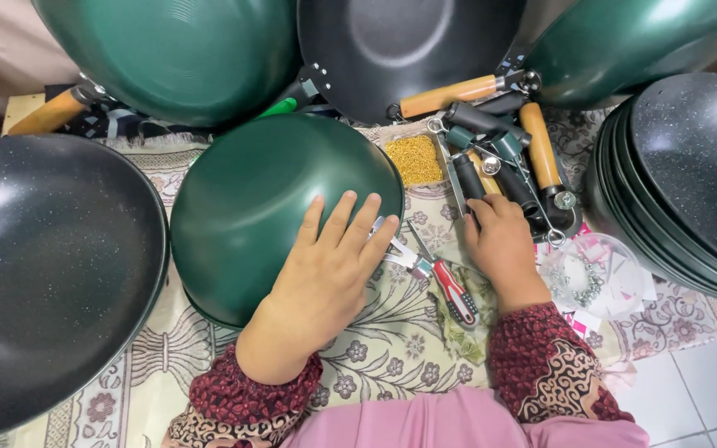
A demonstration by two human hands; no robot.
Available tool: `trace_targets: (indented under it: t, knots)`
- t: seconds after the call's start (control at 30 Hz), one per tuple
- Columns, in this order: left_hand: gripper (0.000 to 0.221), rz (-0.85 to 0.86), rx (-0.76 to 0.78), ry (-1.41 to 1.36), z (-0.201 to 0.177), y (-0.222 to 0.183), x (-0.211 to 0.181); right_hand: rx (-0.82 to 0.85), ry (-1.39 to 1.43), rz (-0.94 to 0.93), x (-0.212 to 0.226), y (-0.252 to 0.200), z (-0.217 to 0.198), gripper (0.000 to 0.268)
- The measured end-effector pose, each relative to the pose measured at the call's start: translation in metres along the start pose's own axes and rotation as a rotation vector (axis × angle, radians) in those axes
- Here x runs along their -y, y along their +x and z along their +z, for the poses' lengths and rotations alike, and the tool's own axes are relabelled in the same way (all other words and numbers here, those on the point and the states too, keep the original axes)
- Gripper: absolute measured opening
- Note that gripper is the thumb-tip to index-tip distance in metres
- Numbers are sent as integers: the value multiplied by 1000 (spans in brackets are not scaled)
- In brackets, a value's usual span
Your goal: Attaching wooden handles to various metal woks and pans using a screwdriver and screws.
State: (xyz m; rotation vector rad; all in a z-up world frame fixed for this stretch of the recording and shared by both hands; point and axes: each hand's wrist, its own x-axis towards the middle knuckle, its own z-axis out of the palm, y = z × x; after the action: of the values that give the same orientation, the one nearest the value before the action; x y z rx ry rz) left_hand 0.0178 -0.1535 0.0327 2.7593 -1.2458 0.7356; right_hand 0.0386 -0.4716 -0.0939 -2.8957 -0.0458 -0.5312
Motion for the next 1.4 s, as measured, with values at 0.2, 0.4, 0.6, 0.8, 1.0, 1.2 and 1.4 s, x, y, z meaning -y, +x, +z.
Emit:
trace_targets:
  t: [0.2, 0.4, 0.6, 0.8, 1.0, 1.2, 1.4]
  knots:
    - [73, 49, 52, 2, 1, -2, 4, 67, -3, 35, 1, 5, -6, 34]
    - [76, 48, 50, -10, 1, -2, 4, 5, 40, 36, -9, 39, -37, 37]
    - [75, 54, 66, -9, -3, -1, 4, -240, -179, 46, -50, 77, -13, 35]
    - [71, 45, 58, 4, -2, 1, 5, -119, -91, 172, -59, 89, 14, 54]
    - [70, 14, 38, 25, -5, 1, 2, -68, -260, 215, -62, 92, 28, 56]
    - [70, 19, 28, -20, -3, 3, 2, -34, -58, 323, -50, 89, 10, 66]
    - [55, 32, -21, -16, -1, 3, 0, -234, 23, 131, -41, 82, -3, 56]
